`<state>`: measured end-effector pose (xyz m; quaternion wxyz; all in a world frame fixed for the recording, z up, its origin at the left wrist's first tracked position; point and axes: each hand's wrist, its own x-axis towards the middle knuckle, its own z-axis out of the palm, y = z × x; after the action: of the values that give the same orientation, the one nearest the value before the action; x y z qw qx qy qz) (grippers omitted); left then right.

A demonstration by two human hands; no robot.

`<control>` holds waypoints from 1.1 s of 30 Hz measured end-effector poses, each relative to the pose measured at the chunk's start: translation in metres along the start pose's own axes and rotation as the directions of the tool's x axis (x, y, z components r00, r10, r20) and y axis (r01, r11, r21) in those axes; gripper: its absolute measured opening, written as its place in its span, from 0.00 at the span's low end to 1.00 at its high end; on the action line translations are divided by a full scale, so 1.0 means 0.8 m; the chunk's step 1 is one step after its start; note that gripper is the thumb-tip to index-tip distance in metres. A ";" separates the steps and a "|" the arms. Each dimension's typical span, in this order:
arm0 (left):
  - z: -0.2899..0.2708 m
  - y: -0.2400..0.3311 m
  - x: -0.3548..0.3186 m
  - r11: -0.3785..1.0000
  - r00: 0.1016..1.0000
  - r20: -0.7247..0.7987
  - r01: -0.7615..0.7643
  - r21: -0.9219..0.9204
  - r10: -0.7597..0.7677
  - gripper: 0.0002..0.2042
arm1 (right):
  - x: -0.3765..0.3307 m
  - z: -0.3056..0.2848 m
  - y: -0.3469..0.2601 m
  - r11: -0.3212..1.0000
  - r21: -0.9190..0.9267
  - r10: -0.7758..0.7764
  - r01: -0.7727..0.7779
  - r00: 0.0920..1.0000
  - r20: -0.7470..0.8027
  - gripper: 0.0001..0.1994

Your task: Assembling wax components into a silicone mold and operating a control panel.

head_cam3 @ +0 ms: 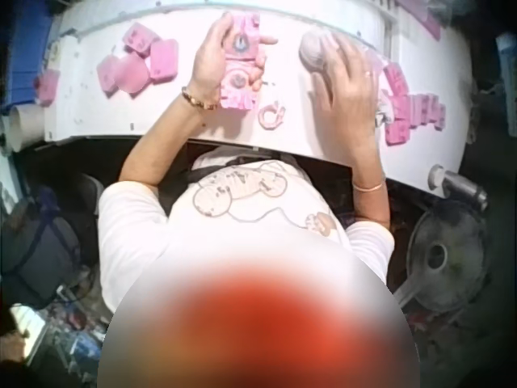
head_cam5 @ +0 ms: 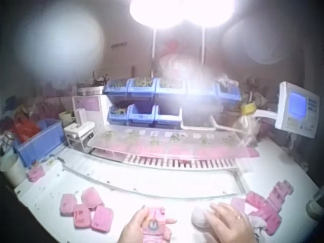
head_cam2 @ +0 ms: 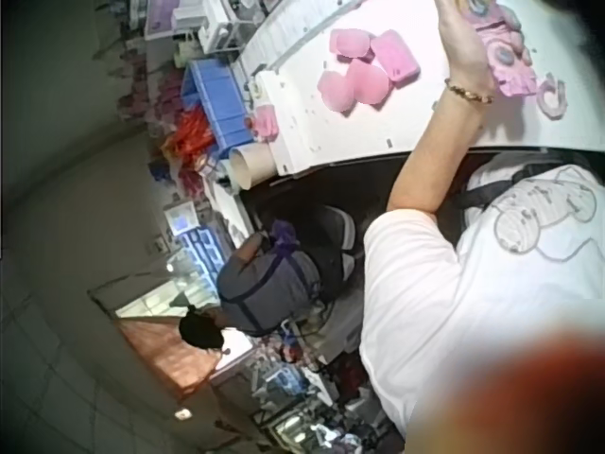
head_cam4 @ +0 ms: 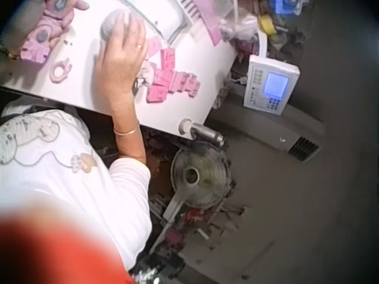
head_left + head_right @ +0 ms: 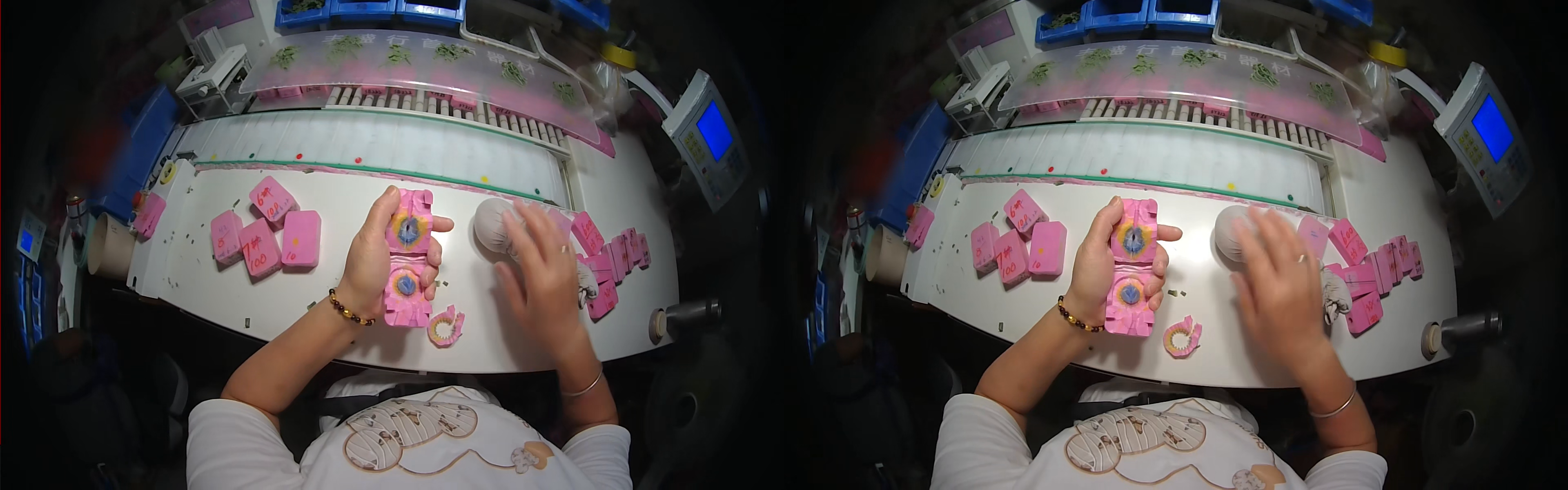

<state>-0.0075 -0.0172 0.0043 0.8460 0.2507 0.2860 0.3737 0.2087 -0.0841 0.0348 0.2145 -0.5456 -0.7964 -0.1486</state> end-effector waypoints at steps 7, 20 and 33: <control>0.011 -0.012 0.001 0.989 0.998 -0.049 -0.034 0.142 0.042 0.34 | 0.025 -0.007 0.035 0.995 0.085 -0.075 0.057 0.970 0.231 0.32; -0.006 -0.028 0.008 0.809 0.907 -0.009 -0.371 0.455 0.421 0.30 | 0.032 -0.030 -0.033 0.927 0.269 -0.297 0.263 0.951 0.091 0.28; 0.001 -0.008 -0.020 0.543 0.647 0.082 -0.696 0.470 0.758 0.34 | 0.030 -0.051 -0.040 0.901 0.324 -0.310 0.289 0.951 0.014 0.28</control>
<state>-0.0131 -0.0338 0.0055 0.5080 0.5144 0.2904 0.6269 0.1786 -0.0951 0.0820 0.2477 -0.3794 -0.8909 -0.0318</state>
